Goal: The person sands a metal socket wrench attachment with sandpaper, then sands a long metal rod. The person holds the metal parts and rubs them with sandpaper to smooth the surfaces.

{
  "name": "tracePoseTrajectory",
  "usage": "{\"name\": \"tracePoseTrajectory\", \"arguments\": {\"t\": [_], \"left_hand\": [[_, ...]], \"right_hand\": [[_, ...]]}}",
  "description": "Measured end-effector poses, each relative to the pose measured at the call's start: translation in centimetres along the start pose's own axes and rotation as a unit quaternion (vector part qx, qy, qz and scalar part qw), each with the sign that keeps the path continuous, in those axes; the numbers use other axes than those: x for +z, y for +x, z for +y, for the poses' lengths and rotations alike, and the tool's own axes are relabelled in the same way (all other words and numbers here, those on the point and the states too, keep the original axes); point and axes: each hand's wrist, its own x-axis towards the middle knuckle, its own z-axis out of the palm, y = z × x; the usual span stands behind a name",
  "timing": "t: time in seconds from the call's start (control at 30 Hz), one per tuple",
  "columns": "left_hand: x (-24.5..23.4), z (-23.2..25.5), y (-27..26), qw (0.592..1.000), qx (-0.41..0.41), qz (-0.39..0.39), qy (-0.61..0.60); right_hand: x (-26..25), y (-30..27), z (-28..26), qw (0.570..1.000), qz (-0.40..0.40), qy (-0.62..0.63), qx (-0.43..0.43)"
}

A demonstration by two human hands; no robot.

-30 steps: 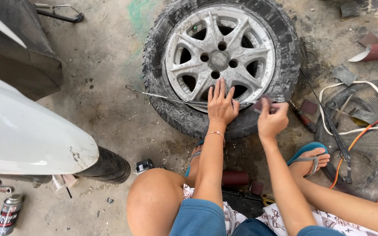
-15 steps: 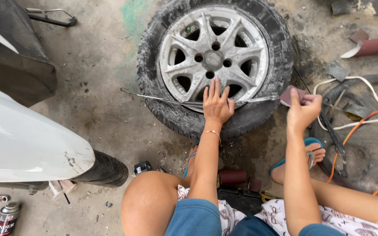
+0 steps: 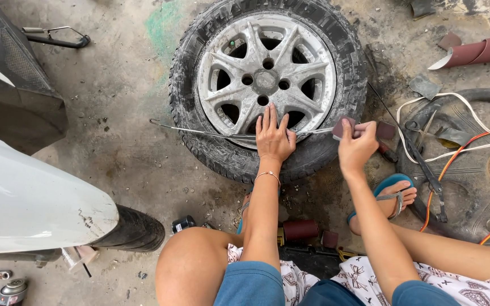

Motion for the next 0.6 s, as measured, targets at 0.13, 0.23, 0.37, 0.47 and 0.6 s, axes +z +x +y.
{"name": "tracePoseTrajectory", "arguments": {"t": [0.13,0.23,0.37,0.47,0.6], "left_hand": [[-0.4,0.1,0.0,1.000,0.003,0.004,-0.005],[-0.4,0.2,0.1,1.000,0.010,0.014,0.003],[-0.4,-0.1,0.0,1.000,0.004,-0.028,0.011],[-1.7,0.7,0.4,0.995,-0.017,-0.100,0.013],[-2.3,1.1,0.7,0.970,-0.047,-0.233,0.050]], "right_hand": [[-0.2,-0.2,0.2,0.997,-0.045,0.042,-0.049],[-2.1,5.0,1.8,0.998,0.016,-0.035,-0.049],[-6.2,11.2,2.2,0.994,0.056,-0.023,-0.086],[-10.3,13.7,-1.0,0.992,-0.025,0.007,-0.125],[-15.0,14.9,-5.9,0.970,-0.152,-0.003,-0.192]]}}
